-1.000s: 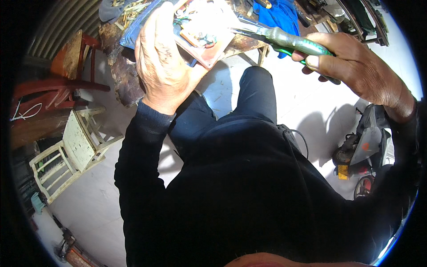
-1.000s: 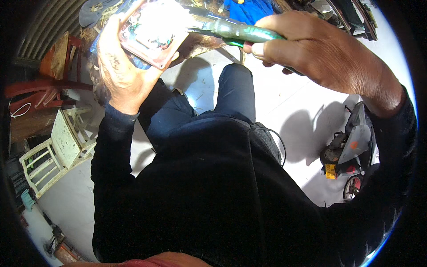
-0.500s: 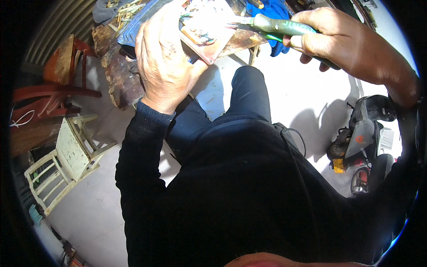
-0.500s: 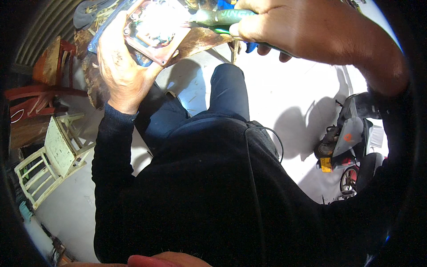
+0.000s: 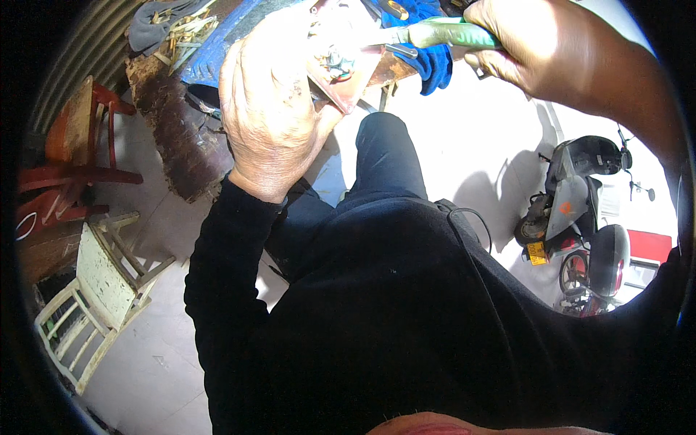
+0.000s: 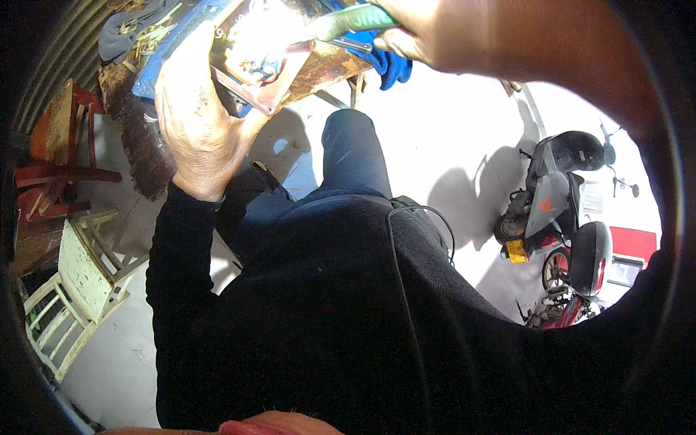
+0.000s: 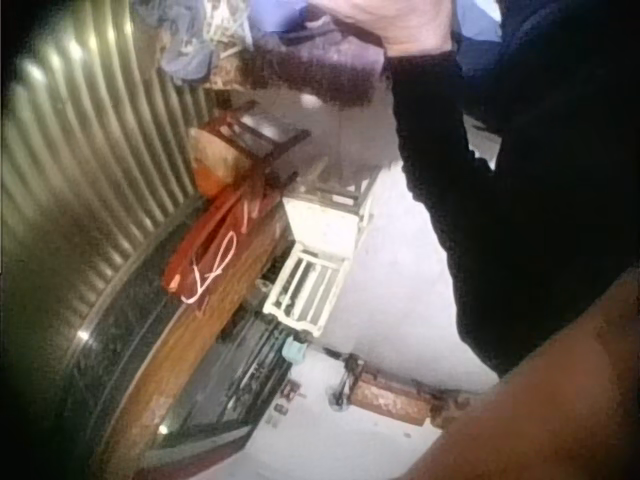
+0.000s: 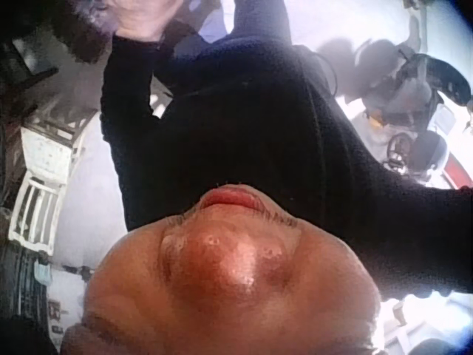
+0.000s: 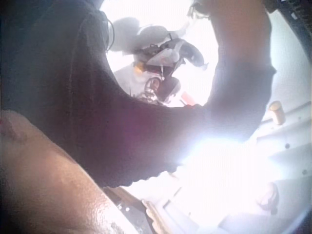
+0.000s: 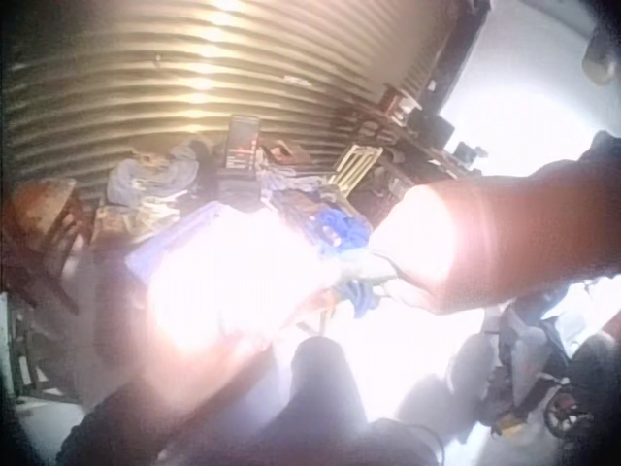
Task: The person works on a small blue electric motor on a cluttered workbench. They use pliers to strip and trim wires, then use a screwdriver to adjust components inside the motor housing. The person repeatedly repositions the motor and manipulates wires throughout the clip.
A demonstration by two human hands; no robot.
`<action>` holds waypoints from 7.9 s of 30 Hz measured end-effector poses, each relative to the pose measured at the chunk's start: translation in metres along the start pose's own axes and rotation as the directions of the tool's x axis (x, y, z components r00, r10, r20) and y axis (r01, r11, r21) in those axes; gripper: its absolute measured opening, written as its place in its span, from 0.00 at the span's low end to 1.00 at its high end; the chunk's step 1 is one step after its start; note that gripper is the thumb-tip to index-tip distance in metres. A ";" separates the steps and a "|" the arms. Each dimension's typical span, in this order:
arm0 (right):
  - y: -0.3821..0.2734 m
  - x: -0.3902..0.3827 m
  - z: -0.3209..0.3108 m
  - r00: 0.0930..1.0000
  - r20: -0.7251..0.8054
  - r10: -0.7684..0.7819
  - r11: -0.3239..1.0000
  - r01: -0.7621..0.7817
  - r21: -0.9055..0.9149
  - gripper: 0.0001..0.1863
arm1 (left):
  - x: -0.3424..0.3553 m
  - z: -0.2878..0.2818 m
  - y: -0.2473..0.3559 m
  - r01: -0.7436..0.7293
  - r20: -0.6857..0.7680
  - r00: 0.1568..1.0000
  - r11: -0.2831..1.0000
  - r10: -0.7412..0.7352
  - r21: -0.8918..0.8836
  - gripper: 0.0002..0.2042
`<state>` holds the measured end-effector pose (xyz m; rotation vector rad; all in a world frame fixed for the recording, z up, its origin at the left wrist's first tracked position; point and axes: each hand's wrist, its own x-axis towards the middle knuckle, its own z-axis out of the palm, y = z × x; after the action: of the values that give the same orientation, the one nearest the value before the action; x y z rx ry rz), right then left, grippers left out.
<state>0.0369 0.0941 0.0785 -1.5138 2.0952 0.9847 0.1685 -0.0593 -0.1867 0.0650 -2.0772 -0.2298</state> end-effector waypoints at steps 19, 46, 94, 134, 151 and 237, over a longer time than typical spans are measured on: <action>0.012 0.001 -0.037 0.888 0.455 0.063 0.866 -0.275 0.417 0.28 | -0.003 -0.002 0.003 0.006 0.006 1.000 0.999 -0.006 0.034 0.42; 0.014 0.001 0.055 0.853 -0.521 -0.028 0.990 0.094 0.101 0.25 | 0.002 -0.005 0.003 0.008 -0.017 1.000 0.999 -0.007 0.050 0.54; 0.084 0.052 -0.004 0.999 0.019 -0.032 0.976 0.027 0.218 0.26 | 0.106 0.001 -0.115 0.794 0.747 0.601 0.312 -0.284 -0.521 0.16; 0.072 0.017 0.092 0.883 -0.460 -0.092 0.923 0.249 0.293 0.17 | 0.114 0.017 -0.096 0.579 0.714 0.685 0.702 -0.145 -0.414 0.15; 0.091 0.031 0.041 0.977 0.117 -0.179 0.833 0.087 0.547 0.19 | 0.115 0.020 -0.092 0.593 0.692 0.675 0.747 -0.256 -0.302 0.11; 0.007 0.203 0.191 -0.139 -0.990 0.033 0.833 0.550 -0.050 0.20 | 0.122 0.015 -0.086 0.477 0.698 0.683 0.855 -0.217 -0.202 0.11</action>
<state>-0.0600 0.0974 -0.1827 -2.6450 2.0934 -1.3472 0.0905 -0.1591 -0.1056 0.1828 -2.6715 -1.0201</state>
